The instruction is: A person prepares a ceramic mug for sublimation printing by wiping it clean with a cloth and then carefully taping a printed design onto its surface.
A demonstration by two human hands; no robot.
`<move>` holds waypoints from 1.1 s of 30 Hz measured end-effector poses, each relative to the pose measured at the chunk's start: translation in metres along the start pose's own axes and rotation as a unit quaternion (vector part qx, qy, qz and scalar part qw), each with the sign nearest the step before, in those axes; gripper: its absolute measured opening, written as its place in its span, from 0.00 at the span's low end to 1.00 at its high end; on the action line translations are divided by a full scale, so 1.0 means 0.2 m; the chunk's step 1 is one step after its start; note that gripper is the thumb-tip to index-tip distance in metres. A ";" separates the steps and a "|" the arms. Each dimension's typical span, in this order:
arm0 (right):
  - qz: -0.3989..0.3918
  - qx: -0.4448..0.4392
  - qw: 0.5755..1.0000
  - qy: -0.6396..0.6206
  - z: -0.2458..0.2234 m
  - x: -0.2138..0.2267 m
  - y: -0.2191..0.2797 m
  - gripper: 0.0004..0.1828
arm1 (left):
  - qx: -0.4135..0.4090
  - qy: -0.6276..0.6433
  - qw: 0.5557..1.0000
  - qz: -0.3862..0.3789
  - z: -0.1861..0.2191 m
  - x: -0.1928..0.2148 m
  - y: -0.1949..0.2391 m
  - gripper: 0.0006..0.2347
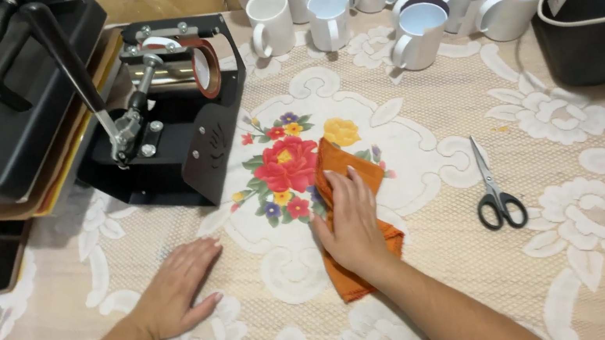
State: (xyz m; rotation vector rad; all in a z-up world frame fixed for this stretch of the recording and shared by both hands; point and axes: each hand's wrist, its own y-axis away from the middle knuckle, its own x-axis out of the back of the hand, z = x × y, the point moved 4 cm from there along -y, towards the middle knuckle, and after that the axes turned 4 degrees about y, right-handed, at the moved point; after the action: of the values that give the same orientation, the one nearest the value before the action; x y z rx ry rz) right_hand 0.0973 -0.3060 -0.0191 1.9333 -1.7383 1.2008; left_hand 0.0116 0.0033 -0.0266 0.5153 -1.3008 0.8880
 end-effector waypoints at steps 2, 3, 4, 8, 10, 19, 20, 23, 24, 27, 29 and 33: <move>-0.004 0.012 0.999 0.030 0.01 -0.02 -0.01 0.37 | 0.000 0.005 1.000 0.011 -0.01 0.00 0.01 0.31; -0.014 -0.008 0.999 0.038 0.02 -0.04 -0.02 0.39 | -0.009 0.022 0.999 0.028 -0.01 0.00 0.02 0.31; -0.025 -0.028 0.998 0.046 0.04 -0.06 -0.02 0.40 | -0.018 0.038 0.998 0.044 -0.02 0.01 0.03 0.30; 0.036 0.012 0.999 0.034 0.12 -0.10 -0.02 0.38 | -0.030 0.069 0.996 0.058 -0.04 -0.02 0.07 0.29; 0.032 -0.049 0.998 -0.001 0.13 -0.05 -0.09 0.39 | -0.028 0.078 0.994 0.069 -0.07 -0.06 0.08 0.31; 0.122 -0.202 0.972 0.013 0.21 0.01 -1.24 0.35 | -0.021 0.102 0.994 0.036 -0.07 -0.04 0.06 0.31; 0.123 -0.198 0.972 0.012 0.23 0.00 -1.33 0.35 | -0.020 0.099 0.994 0.039 -0.09 -0.04 0.06 0.31; 0.169 -0.327 0.930 0.002 0.41 -0.04 -1.48 0.36 | -0.039 0.103 0.994 0.024 -0.12 -0.09 0.07 0.30; 0.183 -0.348 0.919 -0.004 0.49 -0.07 -1.50 0.31 | -0.039 0.101 0.994 0.000 -0.13 -0.12 0.08 0.30; 0.200 -0.349 0.916 0.000 0.53 -0.09 -1.54 0.20 | -0.051 0.090 0.995 0.003 -0.16 -0.16 0.07 0.30; 0.199 -0.335 0.921 0.013 0.67 -0.13 -1.56 0.15 | -0.064 0.084 0.994 0.023 -0.17 -0.22 0.08 0.30; 0.170 -0.236 0.955 -0.058 0.74 -0.19 -1.67 0.16 | -0.067 0.034 0.993 0.090 -0.22 -0.30 0.09 0.23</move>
State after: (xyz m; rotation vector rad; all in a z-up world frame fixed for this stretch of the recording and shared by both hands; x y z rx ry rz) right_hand 0.4651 -0.3010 -0.0333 1.4872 -2.2389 0.6745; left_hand 0.0233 0.0308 -0.0978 0.2627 -1.3498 0.9506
